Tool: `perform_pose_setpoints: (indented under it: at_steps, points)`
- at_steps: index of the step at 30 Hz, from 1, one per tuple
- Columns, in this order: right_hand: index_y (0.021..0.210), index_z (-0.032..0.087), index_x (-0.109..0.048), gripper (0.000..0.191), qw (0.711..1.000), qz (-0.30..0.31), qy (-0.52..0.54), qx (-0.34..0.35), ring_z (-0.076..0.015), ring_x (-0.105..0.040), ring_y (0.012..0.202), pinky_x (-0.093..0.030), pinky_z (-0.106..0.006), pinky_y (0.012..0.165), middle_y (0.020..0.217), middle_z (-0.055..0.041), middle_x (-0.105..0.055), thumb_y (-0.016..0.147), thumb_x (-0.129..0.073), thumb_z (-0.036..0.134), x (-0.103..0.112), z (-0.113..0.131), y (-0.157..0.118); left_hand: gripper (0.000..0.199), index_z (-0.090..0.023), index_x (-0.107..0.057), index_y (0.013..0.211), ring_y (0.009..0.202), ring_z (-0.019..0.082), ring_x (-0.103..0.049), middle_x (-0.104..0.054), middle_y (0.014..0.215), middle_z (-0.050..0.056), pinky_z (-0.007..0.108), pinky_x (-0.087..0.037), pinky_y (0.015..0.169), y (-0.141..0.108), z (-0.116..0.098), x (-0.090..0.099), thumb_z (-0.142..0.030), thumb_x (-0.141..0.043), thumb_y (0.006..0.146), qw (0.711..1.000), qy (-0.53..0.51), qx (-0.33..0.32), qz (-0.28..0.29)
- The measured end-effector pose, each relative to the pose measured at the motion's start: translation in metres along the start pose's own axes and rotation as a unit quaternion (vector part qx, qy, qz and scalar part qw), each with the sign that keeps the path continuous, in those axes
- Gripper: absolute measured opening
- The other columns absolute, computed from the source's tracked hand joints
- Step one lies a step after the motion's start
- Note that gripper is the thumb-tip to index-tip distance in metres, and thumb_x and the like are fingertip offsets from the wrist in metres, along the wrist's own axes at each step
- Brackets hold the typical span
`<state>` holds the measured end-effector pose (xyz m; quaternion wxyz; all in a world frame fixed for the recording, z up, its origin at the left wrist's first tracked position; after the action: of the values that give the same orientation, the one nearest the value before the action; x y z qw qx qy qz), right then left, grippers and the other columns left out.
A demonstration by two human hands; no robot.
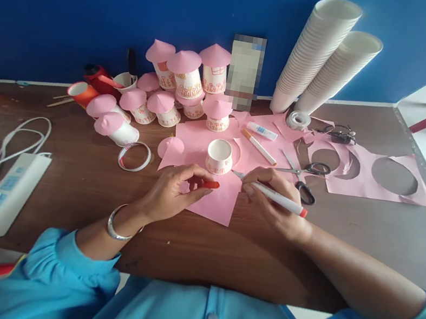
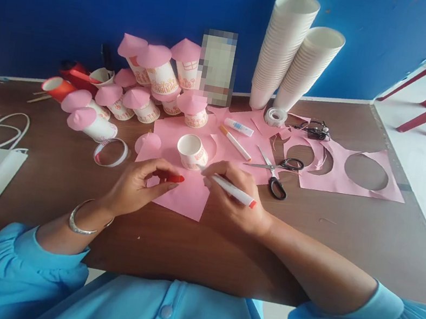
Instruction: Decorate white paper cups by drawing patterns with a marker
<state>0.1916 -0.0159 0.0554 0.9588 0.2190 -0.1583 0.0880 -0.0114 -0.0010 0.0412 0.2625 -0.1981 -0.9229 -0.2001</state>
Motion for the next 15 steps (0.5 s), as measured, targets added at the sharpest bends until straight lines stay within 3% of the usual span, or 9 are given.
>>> perform_pose_setpoints:
  at_steps: [4,7,10,15]
  points:
    - [0.099,0.023,-0.064,0.006,0.998,-0.044,-0.043,-0.005,-0.014,-0.067,0.072,-0.054,-0.027,0.067,0.085,-0.0015,-0.071,0.097,-0.059,0.026,0.001,-0.015,-0.008,0.013,-0.022,-0.07,0.096,0.065,0.011,-0.066,-0.078,0.087,0.002,0.026,-0.056,0.06,-0.003,0.002,-0.008,-0.032,-0.073,0.088,1.0,0.018,0.005,0.001]
    - [0.11,0.023,-0.063,0.015,0.993,-0.003,-0.088,0.083,-0.0114,-0.063,0.068,-0.051,-0.024,0.063,0.085,-0.001,-0.068,0.101,-0.052,0.022,-0.009,-0.012,-0.016,0.012,-0.022,-0.071,0.097,0.066,0.012,-0.068,-0.078,0.086,0.002,0.024,-0.055,0.058,-0.005,0.002,-0.017,-0.03,-0.073,0.088,1.0,-0.002,0.015,0.027]
    - [0.117,0.021,-0.061,0.019,0.967,0.046,-0.18,0.175,-0.012,-0.056,0.06,-0.043,-0.025,0.055,0.076,0.0001,-0.064,0.101,-0.051,0.022,-0.021,-0.005,-0.024,0.012,-0.022,-0.071,0.099,0.063,0.01,-0.065,-0.077,0.084,0.0,0.022,-0.055,0.057,-0.006,-0.001,-0.023,-0.027,-0.072,0.088,0.999,0.002,-0.005,0.049]
    - [0.111,0.015,-0.062,0.016,0.946,0.063,-0.24,0.206,-0.0137,-0.051,0.057,-0.041,-0.028,0.054,0.069,0.0003,-0.059,0.1,-0.055,0.026,-0.027,-0.002,-0.024,0.012,-0.022,-0.07,0.098,0.067,0.012,-0.069,-0.077,0.083,0.001,0.022,-0.057,0.06,-0.005,-0.003,-0.026,-0.026,-0.074,0.087,0.999,0.019,-0.02,0.042]
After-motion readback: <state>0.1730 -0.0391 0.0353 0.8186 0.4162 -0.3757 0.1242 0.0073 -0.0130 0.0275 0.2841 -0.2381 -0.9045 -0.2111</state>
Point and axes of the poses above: each hand's wrist, its own y-axis towards the middle knuckle, its own x-axis out of the back of the hand, z = x × y, the point moved 6 cm from there along y, towards the middle knuckle
